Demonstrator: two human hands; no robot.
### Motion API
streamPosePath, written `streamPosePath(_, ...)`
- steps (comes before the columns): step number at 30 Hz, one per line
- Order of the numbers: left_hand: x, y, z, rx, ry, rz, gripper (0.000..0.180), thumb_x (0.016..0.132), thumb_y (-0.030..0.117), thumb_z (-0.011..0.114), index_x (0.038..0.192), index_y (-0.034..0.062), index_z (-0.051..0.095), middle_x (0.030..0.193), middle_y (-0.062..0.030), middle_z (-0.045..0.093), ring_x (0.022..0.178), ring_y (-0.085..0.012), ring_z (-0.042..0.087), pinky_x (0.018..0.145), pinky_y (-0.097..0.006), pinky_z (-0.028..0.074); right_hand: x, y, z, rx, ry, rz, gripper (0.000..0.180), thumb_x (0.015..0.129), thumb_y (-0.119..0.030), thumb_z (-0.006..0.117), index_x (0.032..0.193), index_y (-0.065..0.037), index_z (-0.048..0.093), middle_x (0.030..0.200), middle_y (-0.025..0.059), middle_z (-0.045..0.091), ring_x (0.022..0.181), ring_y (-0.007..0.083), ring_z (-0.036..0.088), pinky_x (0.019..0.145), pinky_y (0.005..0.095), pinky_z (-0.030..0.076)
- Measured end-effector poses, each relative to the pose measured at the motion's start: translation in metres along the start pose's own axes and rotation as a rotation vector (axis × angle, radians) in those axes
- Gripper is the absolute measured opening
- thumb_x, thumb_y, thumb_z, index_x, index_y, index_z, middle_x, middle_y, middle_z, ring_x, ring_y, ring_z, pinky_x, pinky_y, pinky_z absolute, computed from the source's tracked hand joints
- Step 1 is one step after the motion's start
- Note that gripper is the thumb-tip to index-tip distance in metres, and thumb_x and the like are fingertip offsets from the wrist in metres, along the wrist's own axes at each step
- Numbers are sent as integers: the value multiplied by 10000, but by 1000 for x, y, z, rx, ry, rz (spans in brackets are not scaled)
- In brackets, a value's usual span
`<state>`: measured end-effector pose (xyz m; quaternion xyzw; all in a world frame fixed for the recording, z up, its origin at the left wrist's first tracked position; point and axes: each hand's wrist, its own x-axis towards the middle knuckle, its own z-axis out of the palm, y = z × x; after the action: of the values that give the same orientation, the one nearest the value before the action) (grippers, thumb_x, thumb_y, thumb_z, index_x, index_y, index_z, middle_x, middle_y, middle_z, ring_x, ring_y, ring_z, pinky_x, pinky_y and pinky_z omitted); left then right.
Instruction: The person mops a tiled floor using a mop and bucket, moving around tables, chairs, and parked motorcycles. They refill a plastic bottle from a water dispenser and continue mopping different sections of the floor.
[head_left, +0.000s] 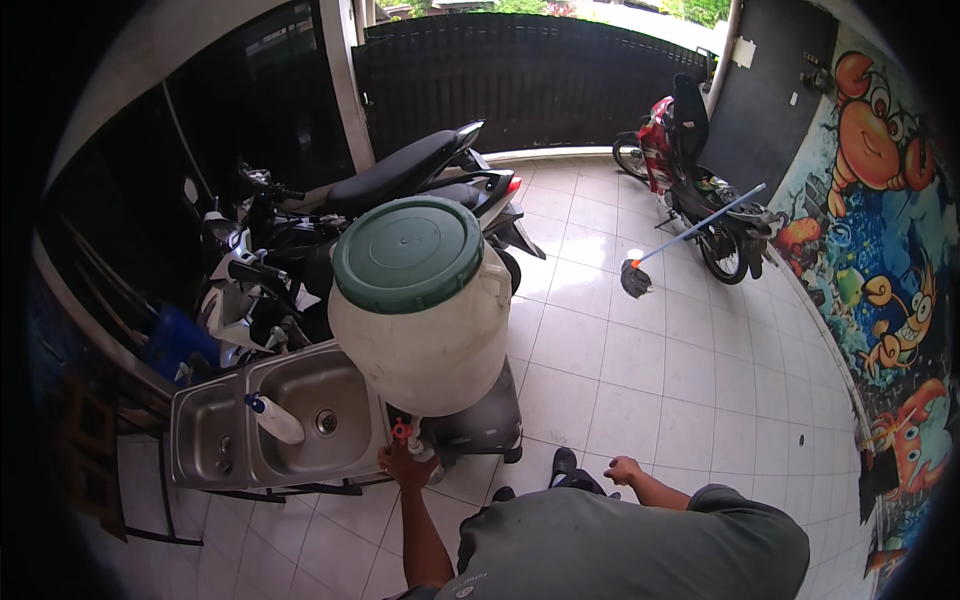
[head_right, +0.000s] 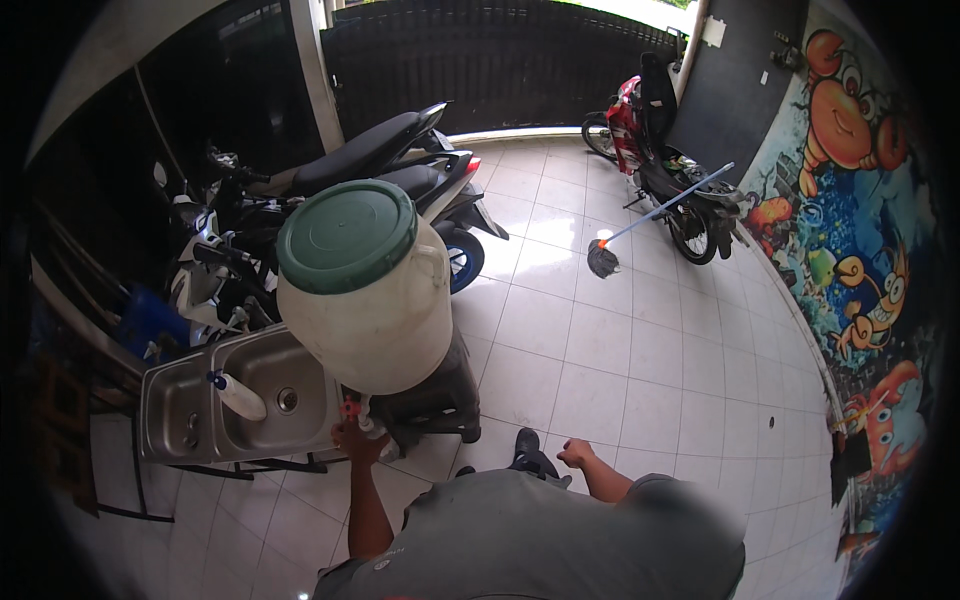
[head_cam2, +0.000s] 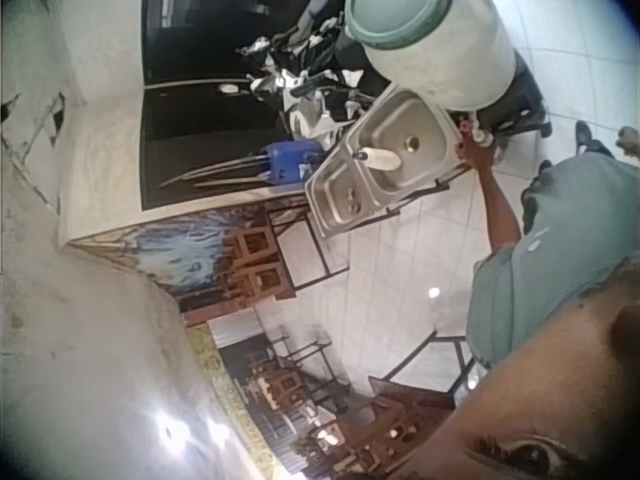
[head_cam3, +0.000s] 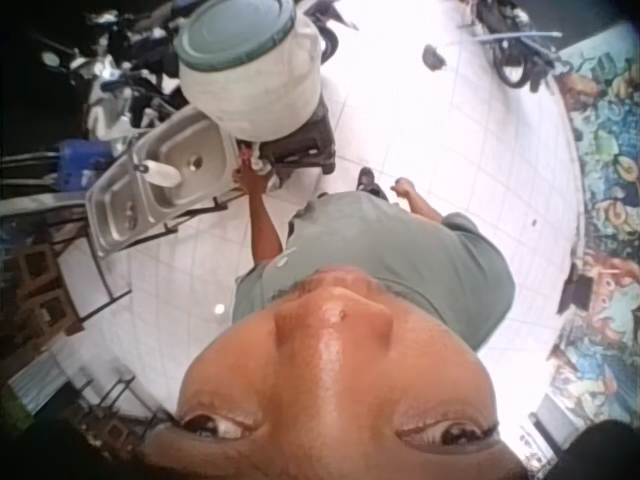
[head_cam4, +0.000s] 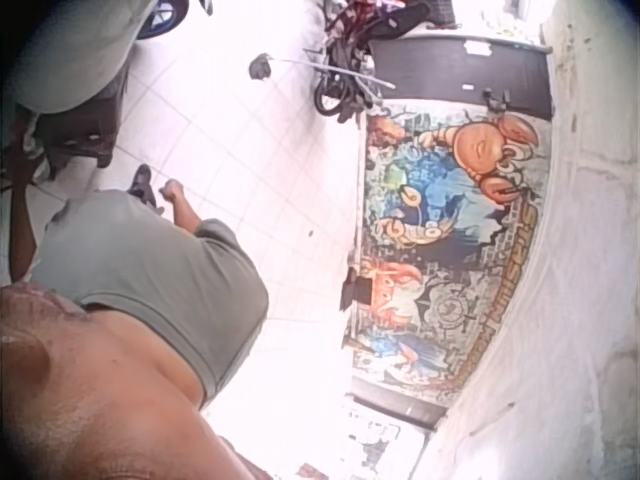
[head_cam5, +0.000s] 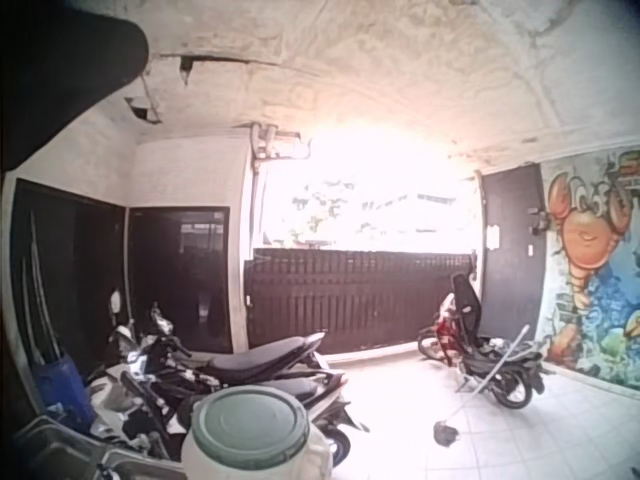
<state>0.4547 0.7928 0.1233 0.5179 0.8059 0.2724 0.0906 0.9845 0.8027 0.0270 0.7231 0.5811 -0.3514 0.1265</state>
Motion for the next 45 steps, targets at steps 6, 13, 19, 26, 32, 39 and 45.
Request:
streamPosePath(6,-2,8,-4,-49,-14,-69,871,458,350,839,1242,175,502,1145,-77,513,1153,-362,317,954,-539,292,6,10,6,-15,-63,18,434,743,-394,661,1020,-61,695,990,146,675,960,303,643,850,378,509)
streamPosePath(13,-3,-1,4,-51,28,-117,892,456,339,841,1253,173,478,1178,-92,475,1162,-362,304,950,-535,314,5,16,15,20,15,-3,358,754,-381,643,879,-50,702,705,92,698,720,242,682,697,361,531)
streamPosePath(19,1,14,0,14,-3,-50,927,439,373,847,1262,170,473,1191,-83,481,1146,-360,312,930,-524,337,5,23,15,-25,35,-16,442,757,-402,644,1025,-57,710,868,129,722,857,284,688,788,364,534)
streamPosePath(26,6,-47,37,41,186,221,1106,427,528,850,1359,101,434,1274,-106,531,1195,-391,442,1032,-508,318,14,21,15,111,-35,1,532,757,-395,681,1136,-24,669,1072,181,694,995,308,673,895,371,517)
streamPosePath(32,-2,-11,3,3,93,28,732,445,367,796,1126,186,601,1108,-73,569,1157,-382,413,967,-539,342,-49,-19,-10,322,-97,40,430,804,-202,681,1145,51,612,853,149,702,644,221,687,611,327,547)
streamPosePath(39,-1,-6,4,20,80,-9,698,454,346,788,1111,187,613,1097,-59,562,1168,-381,394,967,-547,323,-48,13,-6,223,-74,3,407,820,-208,700,1129,45,624,889,142,713,747,201,686,674,312,544)
streamPosePath(45,-1,-1,-1,40,7,-63,793,479,323,815,1221,218,555,1160,-19,544,1204,-349,344,1017,-515,288,-45,6,-9,212,-70,4,397,815,-194,693,1128,40,625,894,153,714,737,205,687,673,317,550)
